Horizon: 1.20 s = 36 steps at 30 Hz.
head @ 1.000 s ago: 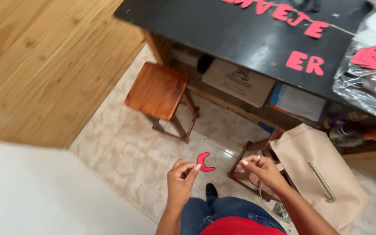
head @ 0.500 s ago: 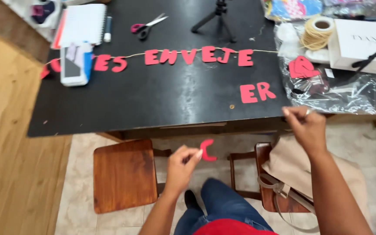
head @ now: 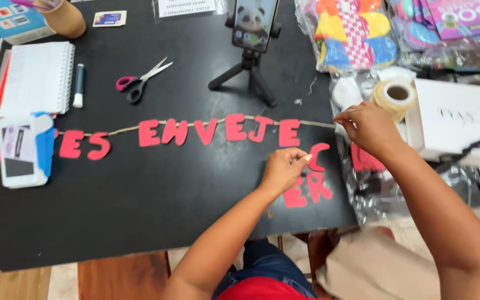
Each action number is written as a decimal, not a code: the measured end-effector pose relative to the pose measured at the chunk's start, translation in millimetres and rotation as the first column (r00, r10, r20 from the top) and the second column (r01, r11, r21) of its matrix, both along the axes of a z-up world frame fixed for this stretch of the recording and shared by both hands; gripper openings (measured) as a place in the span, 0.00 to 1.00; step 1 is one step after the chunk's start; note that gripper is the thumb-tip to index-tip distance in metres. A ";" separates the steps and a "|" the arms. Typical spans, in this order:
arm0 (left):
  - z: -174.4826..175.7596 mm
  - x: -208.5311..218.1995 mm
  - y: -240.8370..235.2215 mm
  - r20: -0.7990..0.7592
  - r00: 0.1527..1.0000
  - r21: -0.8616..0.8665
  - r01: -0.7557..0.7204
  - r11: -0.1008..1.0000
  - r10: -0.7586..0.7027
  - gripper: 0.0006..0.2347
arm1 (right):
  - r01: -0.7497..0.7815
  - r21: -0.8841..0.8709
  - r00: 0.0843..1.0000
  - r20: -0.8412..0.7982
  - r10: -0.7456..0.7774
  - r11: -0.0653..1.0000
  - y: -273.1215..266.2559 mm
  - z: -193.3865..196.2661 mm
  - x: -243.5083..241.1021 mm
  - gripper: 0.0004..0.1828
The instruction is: The person assembles a banner by attaching red foam letters to a string. They use a hot glue gun to apply adhesive to the letters and then press them onto the string, working on a black table.
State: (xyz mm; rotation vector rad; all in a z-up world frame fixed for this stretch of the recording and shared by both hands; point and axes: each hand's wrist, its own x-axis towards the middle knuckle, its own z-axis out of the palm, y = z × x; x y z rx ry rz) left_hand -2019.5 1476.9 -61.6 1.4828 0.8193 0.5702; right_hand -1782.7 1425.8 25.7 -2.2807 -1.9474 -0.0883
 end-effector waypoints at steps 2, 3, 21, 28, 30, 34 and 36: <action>-4.9 21.3 17.6 -0.045 0.999 -0.001 0.001 1.000 -0.001 0.03 | -0.005 -0.118 0.998 -0.068 -0.003 0.993 29.8 9.3 8.2 0.08; -8.7 28.9 23.3 -0.071 0.997 -0.010 0.002 1.000 -0.003 0.03 | -0.010 -0.238 0.982 -0.185 -0.035 0.971 41.5 10.5 12.1 0.11; -7.0 40.3 47.4 -0.201 0.973 -0.079 0.101 0.992 -0.115 0.03 | -0.030 -0.745 0.972 -0.176 -0.154 0.666 70.7 -7.0 33.3 0.15; -9.1 46.8 55.2 -0.195 0.973 -0.117 0.105 0.987 -0.127 0.04 | -0.043 -0.759 0.961 -0.209 -0.180 0.650 71.8 -2.4 36.2 0.13; -14.3 47.7 54.6 -0.200 0.971 -0.128 0.105 0.986 -0.130 0.03 | -0.044 -0.764 0.959 -0.212 -0.187 0.644 73.4 -2.0 36.0 0.13; -12.7 50.9 56.9 -0.211 0.965 -0.140 0.126 0.982 -0.154 0.03 | -0.050 -0.782 0.948 -0.233 -0.216 0.621 76.3 0.0 39.0 0.12; -13.7 53.3 56.8 -0.217 0.964 -0.135 0.125 0.983 -0.152 0.03 | -0.046 -0.789 0.944 -0.235 -0.232 0.613 77.1 5.0 36.6 0.12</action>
